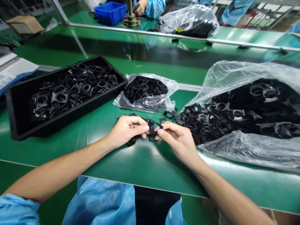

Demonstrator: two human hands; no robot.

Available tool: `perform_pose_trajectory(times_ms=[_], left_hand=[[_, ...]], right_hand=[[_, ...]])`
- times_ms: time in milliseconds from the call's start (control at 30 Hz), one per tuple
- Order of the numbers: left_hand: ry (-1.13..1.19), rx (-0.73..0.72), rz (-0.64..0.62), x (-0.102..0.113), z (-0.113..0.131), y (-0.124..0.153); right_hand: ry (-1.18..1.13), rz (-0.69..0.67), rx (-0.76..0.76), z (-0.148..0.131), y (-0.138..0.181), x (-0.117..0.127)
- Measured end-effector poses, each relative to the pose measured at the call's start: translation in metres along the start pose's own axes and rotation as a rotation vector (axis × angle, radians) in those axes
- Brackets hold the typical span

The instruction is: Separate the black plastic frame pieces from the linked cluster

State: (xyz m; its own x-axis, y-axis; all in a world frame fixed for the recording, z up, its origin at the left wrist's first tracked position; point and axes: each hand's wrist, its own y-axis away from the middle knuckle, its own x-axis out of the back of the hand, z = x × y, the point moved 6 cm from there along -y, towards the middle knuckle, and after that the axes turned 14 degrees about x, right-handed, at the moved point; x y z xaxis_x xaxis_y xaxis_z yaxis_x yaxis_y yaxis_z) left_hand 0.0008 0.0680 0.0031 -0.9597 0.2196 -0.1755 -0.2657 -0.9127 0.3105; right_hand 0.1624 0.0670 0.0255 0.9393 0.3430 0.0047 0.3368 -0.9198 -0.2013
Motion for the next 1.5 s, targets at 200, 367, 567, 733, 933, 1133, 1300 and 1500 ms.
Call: perform_pose_trajectory(times_ms=[200,367,567,733,933,1133,1300,1500], left_hand=[[0.026,-0.01,-0.041,0.0,-0.002,0.0],[0.019,-0.013,-0.094,-0.002,-0.001,0.0],[0.046,-0.012,-0.119,-0.003,-0.001,0.0],[0.014,-0.023,-0.092,-0.003,0.001,0.001],[-0.114,-0.087,0.009,-0.002,0.006,0.003],[-0.135,-0.101,0.036,-0.001,0.008,0.003],[-0.114,-0.063,-0.014,-0.002,0.005,0.002],[-0.076,-0.049,-0.04,-0.003,0.003,0.0]], right_hand=[[0.029,-0.001,0.006,-0.002,-0.001,0.001],[-0.018,-0.008,-0.068,0.004,0.0,0.001],[-0.127,-0.015,-0.146,0.01,0.001,-0.001],[-0.119,-0.007,-0.148,0.011,0.001,0.001],[-0.052,0.023,-0.114,0.006,0.001,0.002],[-0.018,0.035,-0.085,0.003,0.002,0.001],[-0.019,0.023,-0.07,0.001,0.003,0.001],[-0.105,0.019,-0.091,0.006,0.002,0.0]])
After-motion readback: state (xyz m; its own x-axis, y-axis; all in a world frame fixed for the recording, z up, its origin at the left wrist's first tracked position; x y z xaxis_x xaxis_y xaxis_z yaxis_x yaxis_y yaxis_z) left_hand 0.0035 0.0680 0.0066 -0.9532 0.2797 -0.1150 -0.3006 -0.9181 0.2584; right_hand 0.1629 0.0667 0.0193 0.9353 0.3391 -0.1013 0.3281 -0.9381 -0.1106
